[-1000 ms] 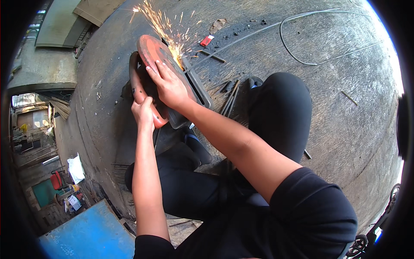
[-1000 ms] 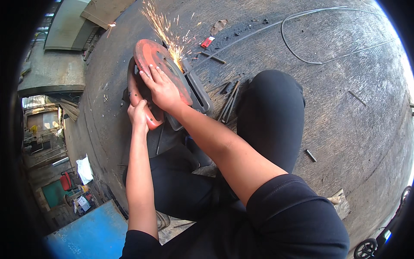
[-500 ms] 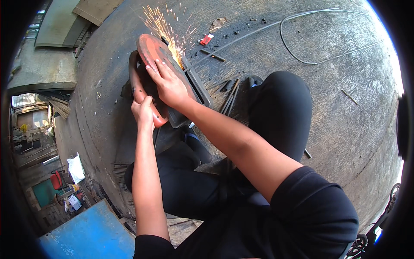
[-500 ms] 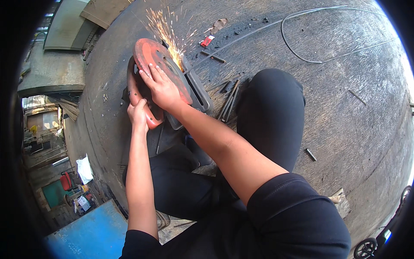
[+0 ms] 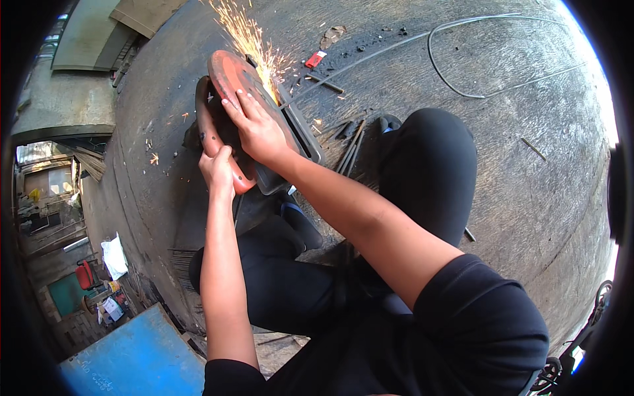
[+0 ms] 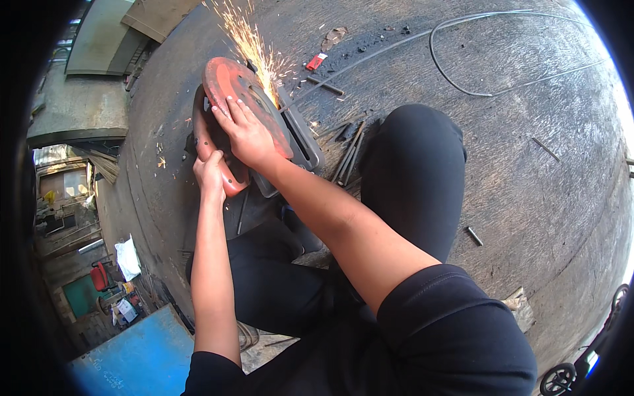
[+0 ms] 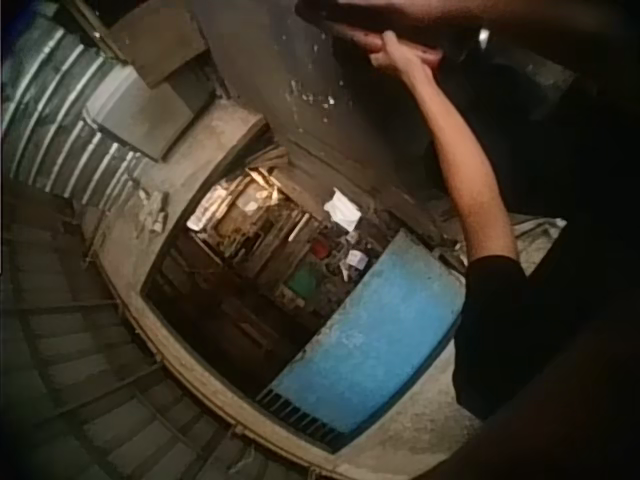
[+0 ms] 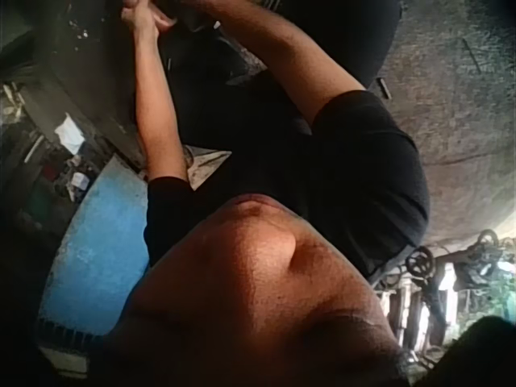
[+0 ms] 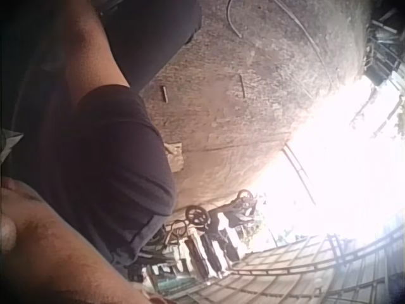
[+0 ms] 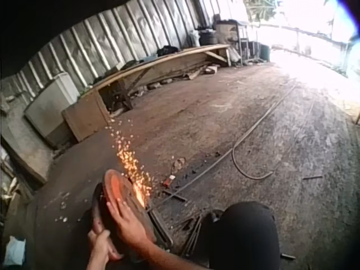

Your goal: The person places a metal rod into the clamp of a chop saw, tightens the clamp by hand, and lowers the saw blade to cut the rod. The person then removes the cut piece, clears debris, and repeats the process with another rod.

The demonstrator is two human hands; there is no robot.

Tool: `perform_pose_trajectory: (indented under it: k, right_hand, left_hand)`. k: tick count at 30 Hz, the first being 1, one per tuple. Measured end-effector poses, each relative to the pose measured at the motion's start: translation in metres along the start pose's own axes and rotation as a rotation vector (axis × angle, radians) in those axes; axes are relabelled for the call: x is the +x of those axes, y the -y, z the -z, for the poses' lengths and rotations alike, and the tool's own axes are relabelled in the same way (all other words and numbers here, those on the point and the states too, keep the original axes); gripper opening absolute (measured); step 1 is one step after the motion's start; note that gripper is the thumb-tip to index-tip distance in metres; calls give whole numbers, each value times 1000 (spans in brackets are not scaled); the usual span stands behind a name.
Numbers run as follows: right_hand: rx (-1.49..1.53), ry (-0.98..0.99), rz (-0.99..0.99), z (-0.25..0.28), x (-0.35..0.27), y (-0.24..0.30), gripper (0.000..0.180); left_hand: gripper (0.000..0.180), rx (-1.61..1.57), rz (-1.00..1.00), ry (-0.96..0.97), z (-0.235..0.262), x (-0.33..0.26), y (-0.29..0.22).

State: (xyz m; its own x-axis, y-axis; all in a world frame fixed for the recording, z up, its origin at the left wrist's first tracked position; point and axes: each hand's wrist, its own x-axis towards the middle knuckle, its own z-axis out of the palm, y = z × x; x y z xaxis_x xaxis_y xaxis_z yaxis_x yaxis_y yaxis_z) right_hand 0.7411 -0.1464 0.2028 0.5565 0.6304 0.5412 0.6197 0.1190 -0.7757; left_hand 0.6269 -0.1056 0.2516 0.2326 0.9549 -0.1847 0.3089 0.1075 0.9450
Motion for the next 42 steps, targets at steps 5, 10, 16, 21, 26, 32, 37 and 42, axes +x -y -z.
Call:
perform_pose_trajectory:
  k: [5, 10, 16, 21, 26, 32, 37, 42]
  right_hand:
    - [9, 0, 4, 0, 0, -1, 61]
    - [16, -10, 6, 1, 0, 0, 60]
    - [13, -14, 8, 0, 0, -1, 60]
    - [12, -25, 11, -2, -1, -2, 60]
    - [13, -26, 11, -2, 0, -1, 59]
    - [21, -35, 18, -1, -1, -2, 59]
    - [13, -42, 20, -1, 0, -2, 58]
    - [6, -39, 18, -2, -1, -1, 59]
  left_hand:
    - [37, -3, -4, -7, -1, 0, 1]
    - [34, -11, -16, -6, -2, -2, -1]
    - [33, -34, -13, 4, 1, 1, 3]
    - [33, -5, 6, -13, -1, -1, 0]
    - [32, -1, -5, -20, -1, -1, 0]
    - [31, -14, -15, -10, -1, 0, 2]
    - [32, -27, -20, 3, 1, 2, 5]
    - [36, -18, -7, -7, 1, 1, 4]
